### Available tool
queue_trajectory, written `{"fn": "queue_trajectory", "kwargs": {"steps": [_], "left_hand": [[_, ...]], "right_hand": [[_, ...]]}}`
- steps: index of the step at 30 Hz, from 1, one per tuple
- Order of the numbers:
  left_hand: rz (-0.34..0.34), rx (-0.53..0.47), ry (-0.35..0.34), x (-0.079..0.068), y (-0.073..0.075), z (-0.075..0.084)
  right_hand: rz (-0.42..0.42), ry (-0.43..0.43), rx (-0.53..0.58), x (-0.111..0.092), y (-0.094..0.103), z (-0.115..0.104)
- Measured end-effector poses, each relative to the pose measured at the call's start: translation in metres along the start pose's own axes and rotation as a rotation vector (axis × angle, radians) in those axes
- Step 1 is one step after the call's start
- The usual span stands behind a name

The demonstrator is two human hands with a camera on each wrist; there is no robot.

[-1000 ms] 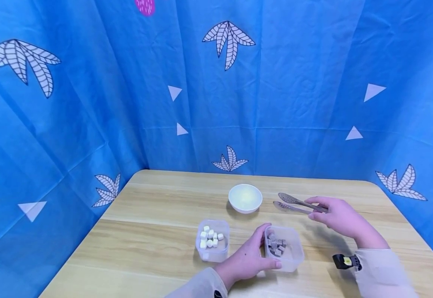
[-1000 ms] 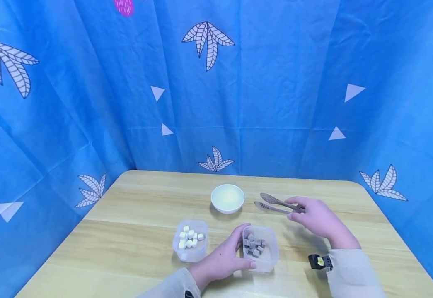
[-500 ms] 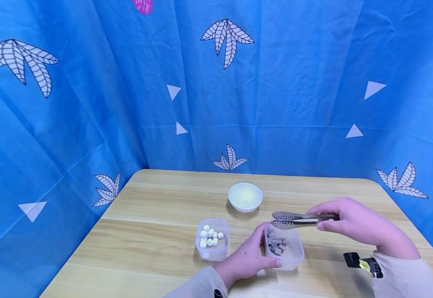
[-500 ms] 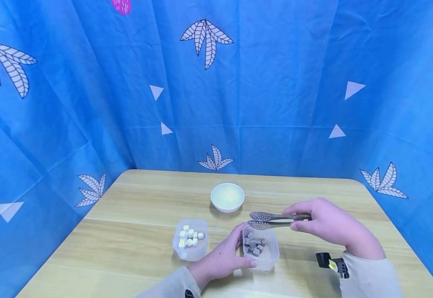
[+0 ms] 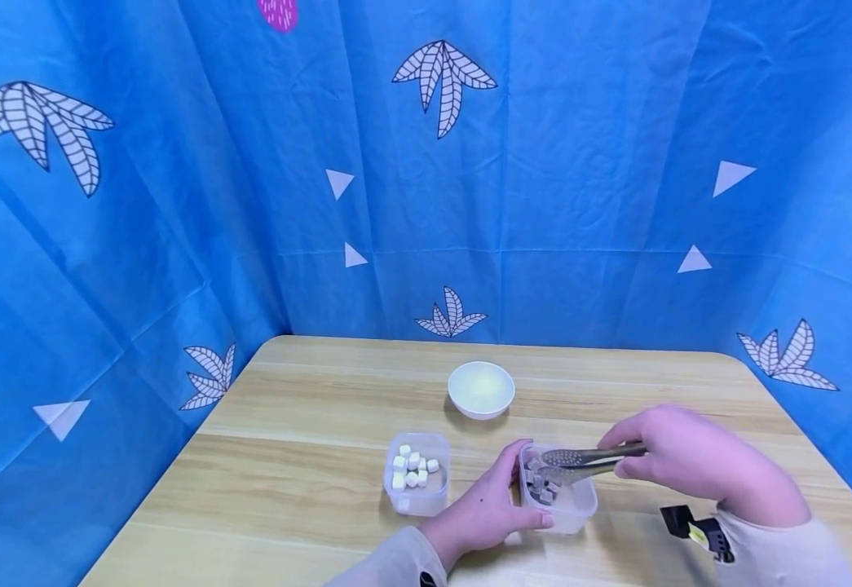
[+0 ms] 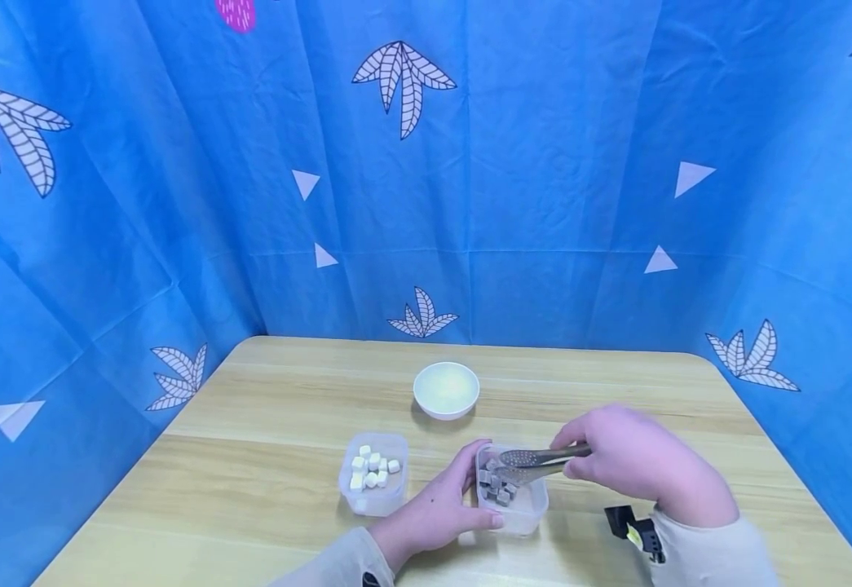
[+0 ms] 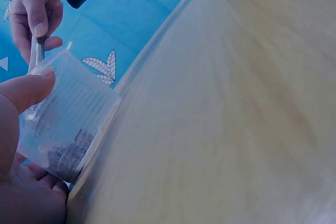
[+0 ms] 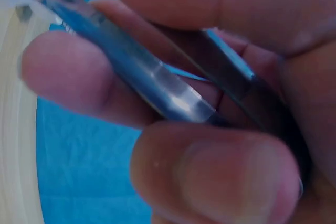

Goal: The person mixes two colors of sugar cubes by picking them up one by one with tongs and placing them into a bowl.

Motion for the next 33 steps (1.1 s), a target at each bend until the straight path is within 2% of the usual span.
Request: {"fn": "queue_trajectory", "kwargs": {"steps": [5, 12, 14, 20, 23, 28, 33], "left_hand": [[-0.004, -0.008, -0.022, 0.0, -0.001, 0.002], [-0.005, -0.021, -0.05, 0.0, 0.0, 0.004], [-0.003, -0.021, -0.047, 0.0, 0.001, 0.004], [-0.006, -0.02, -0.031, -0.001, 0.0, 0.003], [-0.011, -0.024, -0.026, -0.001, 0.0, 0.002], [-0.018, -0.025, -0.023, -0.001, -0.001, 0.001], [-0.013, -0.012, -0.042, 0.0, -0.001, 0.002]], "right_hand": [[0.001, -0.024, -0.019, 0.001, -0.002, -0.011], [0.048, 0.02, -0.103, 0.001, -0.002, -0.033], [0.061, 0.017, -0.138, 0.005, -0.004, -0.037], [0.098, 0.084, -0.213, 0.014, -0.013, -0.05], [0.087, 0.085, -0.193, 0.013, -0.013, -0.048], [0.069, 0.039, -0.141, 0.007, -0.006, -0.039], [0.1, 0.029, -0.119, -0.002, 0.006, -0.034]]}}
Point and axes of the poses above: each hand's wrist, its own x-axis towards the middle knuckle, its own y-axis out of the back of the hand, z = x × y, the point moved 10 cm from there along x, towards the middle knuckle, and after that the axes turned 5 degrees about x, right-handed, at the moved point
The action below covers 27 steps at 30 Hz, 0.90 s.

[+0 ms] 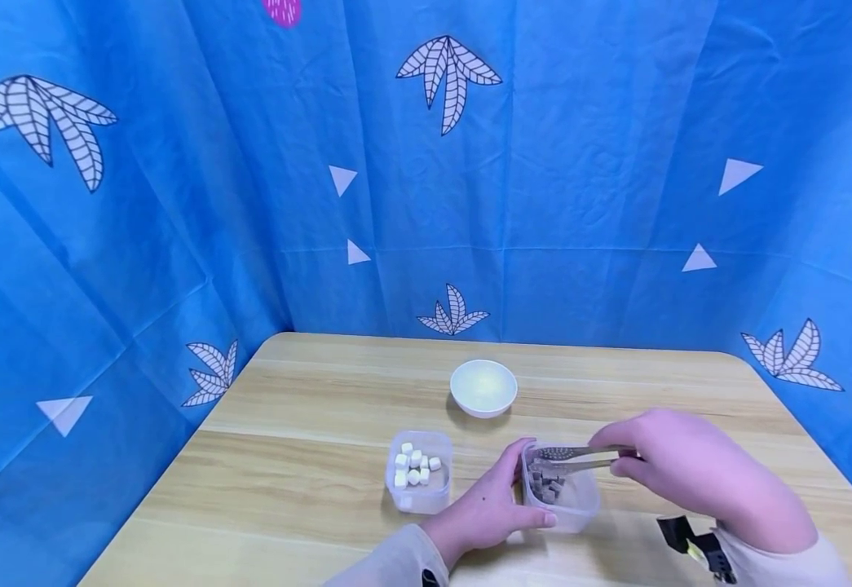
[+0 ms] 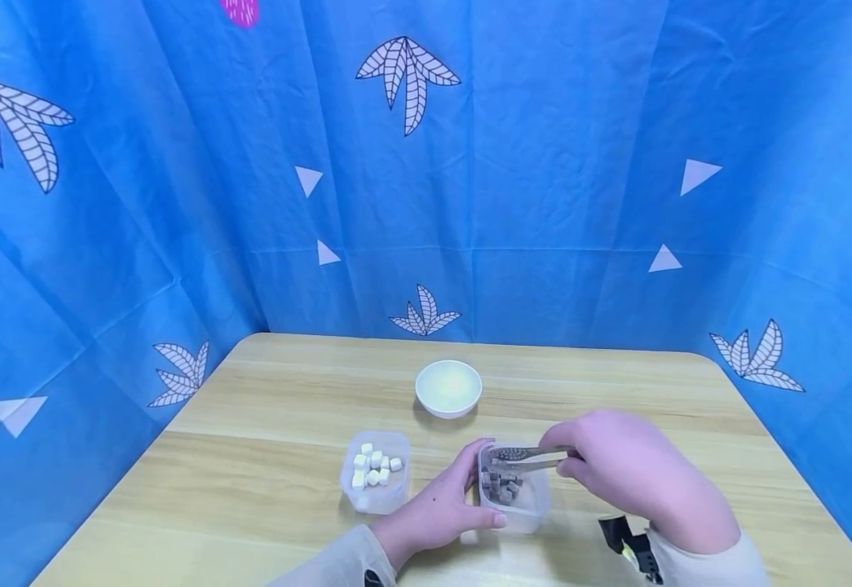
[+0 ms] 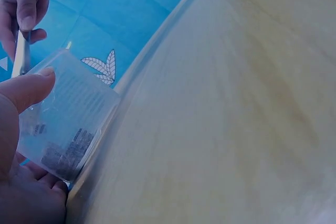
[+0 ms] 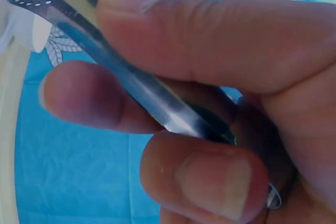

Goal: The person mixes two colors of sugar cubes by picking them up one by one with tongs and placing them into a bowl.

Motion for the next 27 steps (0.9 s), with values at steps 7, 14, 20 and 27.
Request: {"fn": "queue_trajectory", "kwargs": {"steps": [7, 14, 20, 27], "left_hand": [[0.011, 0.0, -0.007, 0.001, 0.001, 0.001], [0.01, -0.005, 0.022, 0.0, 0.002, 0.001], [0.013, -0.003, 0.001, -0.003, 0.003, 0.006], [0.005, -0.019, -0.026, -0.004, 0.002, 0.007]], "right_hand": [[0.091, 0.044, -0.025, -0.008, 0.022, 0.002], [0.361, 0.171, -0.111, -0.01, 0.047, -0.014], [0.538, 0.178, -0.105, -0.002, 0.05, -0.01], [0.547, 0.132, -0.099, 0.023, 0.02, 0.01]]}}
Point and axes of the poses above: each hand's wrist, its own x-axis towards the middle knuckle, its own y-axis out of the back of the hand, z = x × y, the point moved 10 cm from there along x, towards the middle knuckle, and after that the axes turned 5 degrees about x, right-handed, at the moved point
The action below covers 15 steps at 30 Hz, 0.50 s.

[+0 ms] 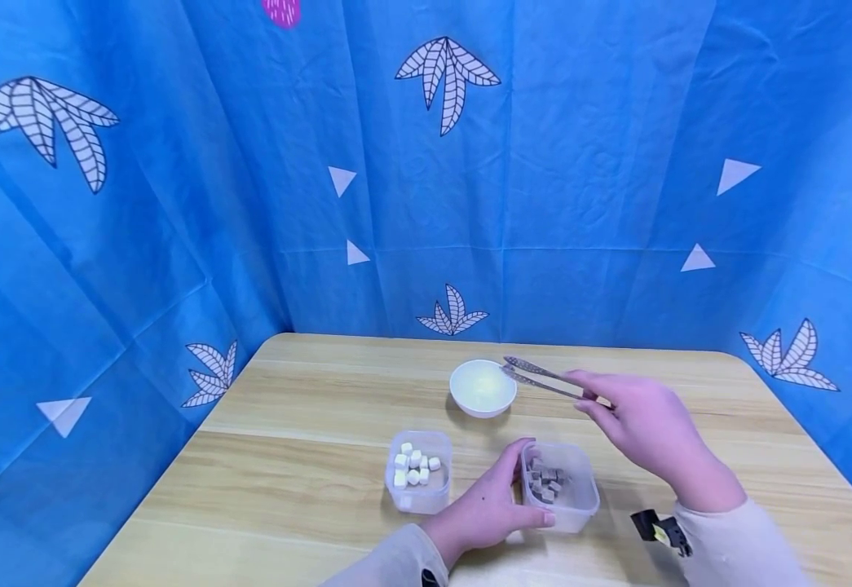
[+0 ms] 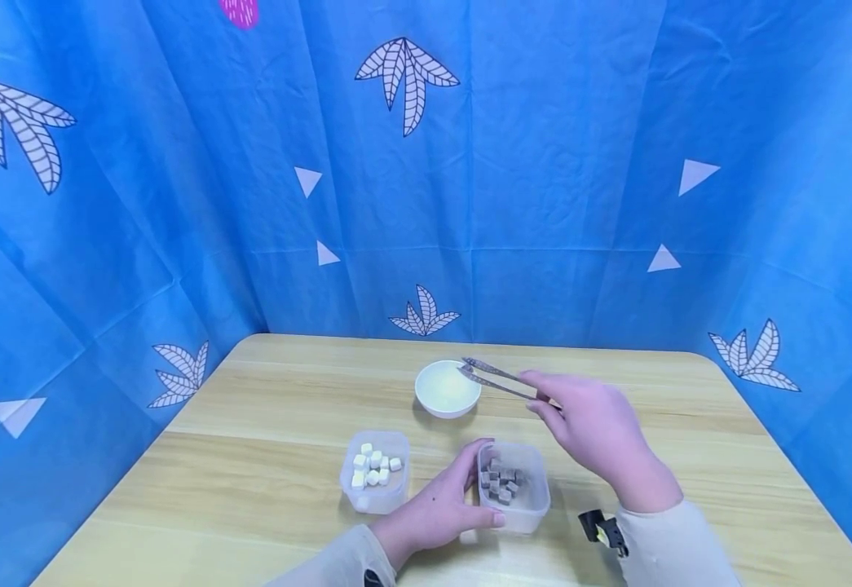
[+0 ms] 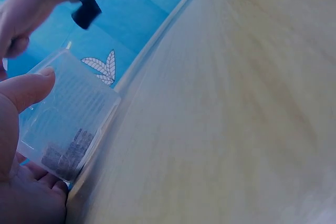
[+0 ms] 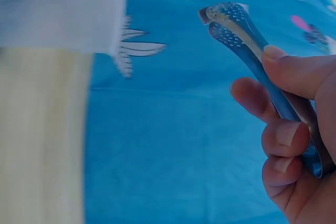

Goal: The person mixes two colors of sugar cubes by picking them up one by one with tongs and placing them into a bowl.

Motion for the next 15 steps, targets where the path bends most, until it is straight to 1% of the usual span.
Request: {"fn": "queue_trajectory", "kwargs": {"steps": [5, 8, 11, 15], "left_hand": [[-0.004, 0.002, -0.008, 0.001, 0.0, -0.001], [-0.005, 0.017, -0.002, 0.001, 0.0, -0.002], [-0.006, 0.027, 0.005, 0.001, -0.001, -0.004], [-0.008, 0.023, 0.008, 0.002, 0.0, -0.005]], "right_hand": [[-0.104, -0.107, 0.029, -0.005, -0.036, 0.02], [-0.156, -0.158, 0.049, -0.009, -0.052, 0.03], [-0.19, -0.193, 0.069, -0.013, -0.064, 0.035], [-0.203, -0.213, 0.089, -0.014, -0.071, 0.038]]}}
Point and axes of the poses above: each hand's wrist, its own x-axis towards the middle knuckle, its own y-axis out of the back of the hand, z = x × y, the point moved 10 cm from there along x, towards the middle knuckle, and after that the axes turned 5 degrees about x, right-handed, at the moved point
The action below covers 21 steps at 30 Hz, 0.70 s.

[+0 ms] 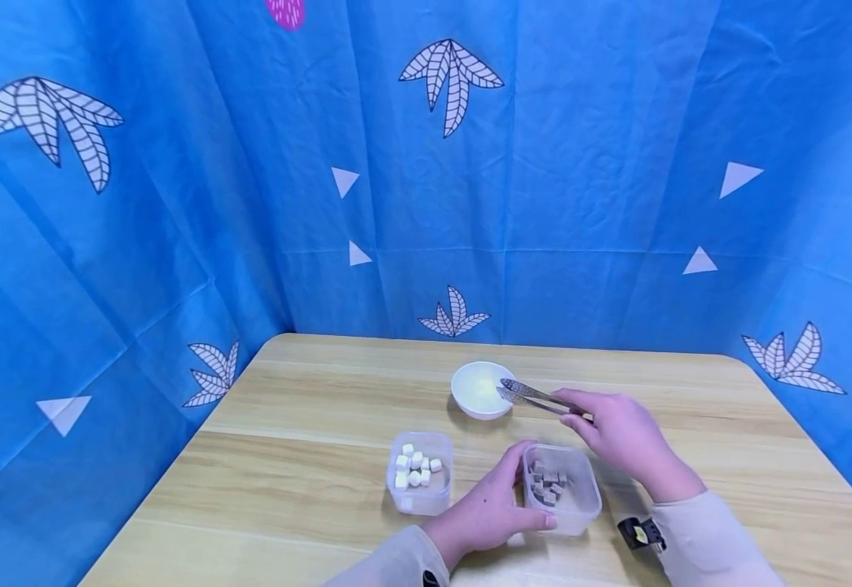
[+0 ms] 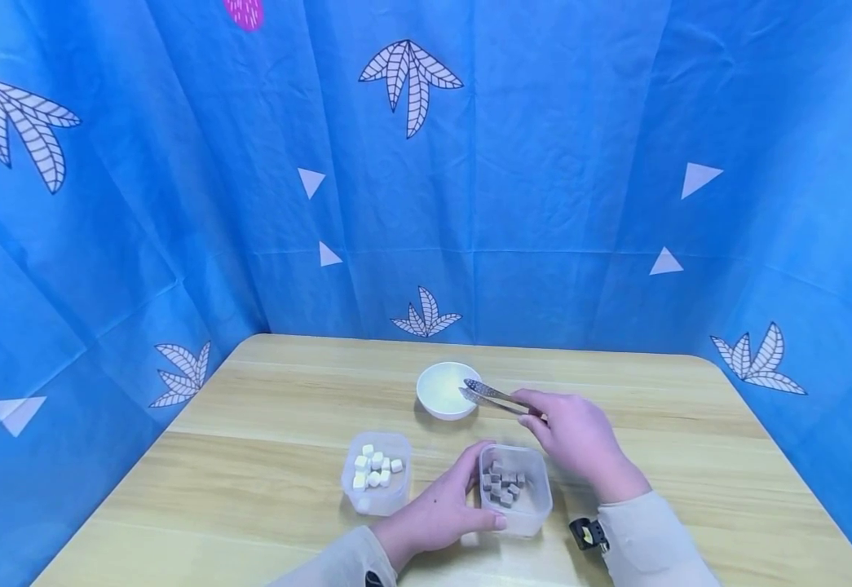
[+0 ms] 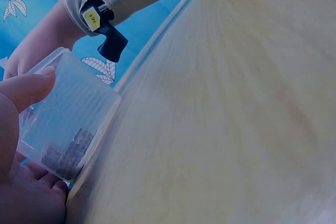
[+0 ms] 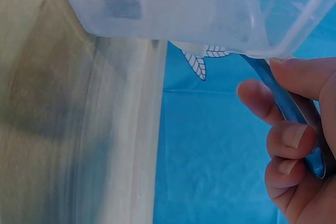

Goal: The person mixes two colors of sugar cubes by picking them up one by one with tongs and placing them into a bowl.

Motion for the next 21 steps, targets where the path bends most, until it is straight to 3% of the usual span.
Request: {"fn": "queue_trajectory", "kwargs": {"steps": [21], "left_hand": [[-0.008, -0.021, 0.012, 0.0002, 0.0027, -0.0009]], "right_hand": [[-0.042, -0.039, 0.038, 0.0034, -0.0037, 0.0009]]}}
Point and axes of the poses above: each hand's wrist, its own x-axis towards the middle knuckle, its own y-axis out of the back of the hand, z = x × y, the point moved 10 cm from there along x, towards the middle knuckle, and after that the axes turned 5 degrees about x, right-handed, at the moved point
